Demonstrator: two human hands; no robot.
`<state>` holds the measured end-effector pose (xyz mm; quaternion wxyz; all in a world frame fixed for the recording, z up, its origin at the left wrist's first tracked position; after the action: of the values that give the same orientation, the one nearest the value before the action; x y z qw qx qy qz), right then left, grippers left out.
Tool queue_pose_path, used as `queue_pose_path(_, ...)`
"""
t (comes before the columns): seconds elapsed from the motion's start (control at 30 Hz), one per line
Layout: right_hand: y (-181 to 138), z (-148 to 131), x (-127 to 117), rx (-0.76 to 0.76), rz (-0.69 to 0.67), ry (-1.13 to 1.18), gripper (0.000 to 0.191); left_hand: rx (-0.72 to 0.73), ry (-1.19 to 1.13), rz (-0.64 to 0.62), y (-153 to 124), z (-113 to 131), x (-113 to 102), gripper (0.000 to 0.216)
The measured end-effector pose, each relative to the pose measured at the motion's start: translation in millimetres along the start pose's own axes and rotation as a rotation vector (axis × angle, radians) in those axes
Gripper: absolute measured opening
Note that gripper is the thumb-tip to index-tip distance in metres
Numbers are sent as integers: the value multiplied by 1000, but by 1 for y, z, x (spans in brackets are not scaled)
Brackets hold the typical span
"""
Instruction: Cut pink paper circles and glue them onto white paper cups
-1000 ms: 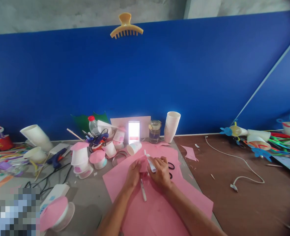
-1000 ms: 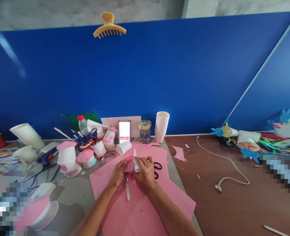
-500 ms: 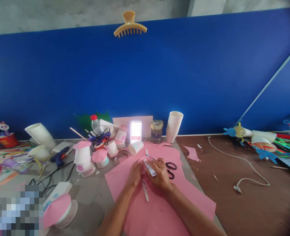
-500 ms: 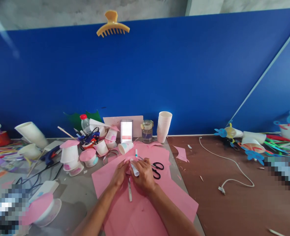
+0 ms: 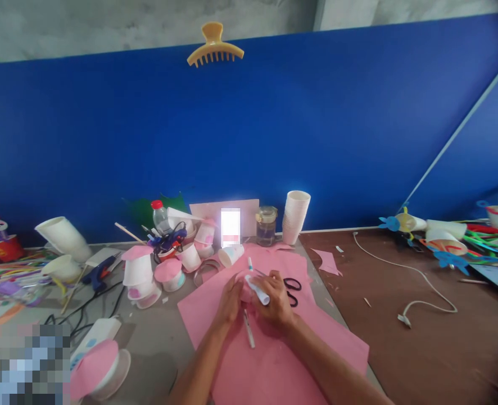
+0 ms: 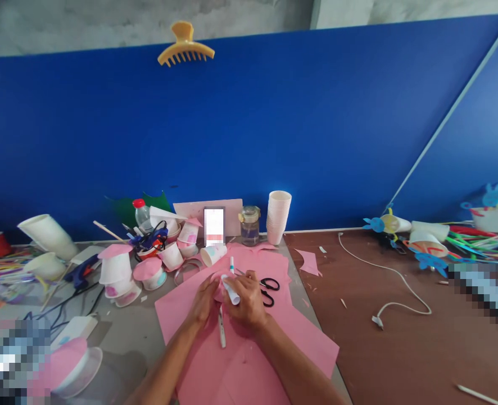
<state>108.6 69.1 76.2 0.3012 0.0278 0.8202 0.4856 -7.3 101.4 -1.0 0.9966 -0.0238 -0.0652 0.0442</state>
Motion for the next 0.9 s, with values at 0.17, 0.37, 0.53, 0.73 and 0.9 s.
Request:
queue_pose_path(0.17, -1, 0, 10, 31, -44, -54, 21, 4, 7, -32, 3, 1, 2, 28)
queue_pose_path(0.37, -1, 36, -15, 178, 140, -175, 18, 18, 62, 7, 3, -2, -1, 23)
queue_pose_path(0.53, -2, 21, -16, 137, 109, -14, 20, 54, 39, -52, -4, 7, 8, 28)
queue_pose_path(0.73, -1, -2, 5, 57, 4, -31, 20, 55, 14, -89, 0, 10, 11, 23)
queue_pose_path(0.9, -7, 50, -14, 261, 154, -131, 20, 12, 73, -29, 0, 5, 5, 20)
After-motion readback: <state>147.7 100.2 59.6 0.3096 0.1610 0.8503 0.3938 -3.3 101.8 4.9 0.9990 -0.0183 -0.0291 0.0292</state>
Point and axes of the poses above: each hand's wrist, its own y-axis towards the middle knuckle, its own x-axis out of the palm, z = x × y, the point moved 10 cm from there along y, towards the middle knuckle, and after that the axes turned 2 degrees about z, right-handed, at the moved point
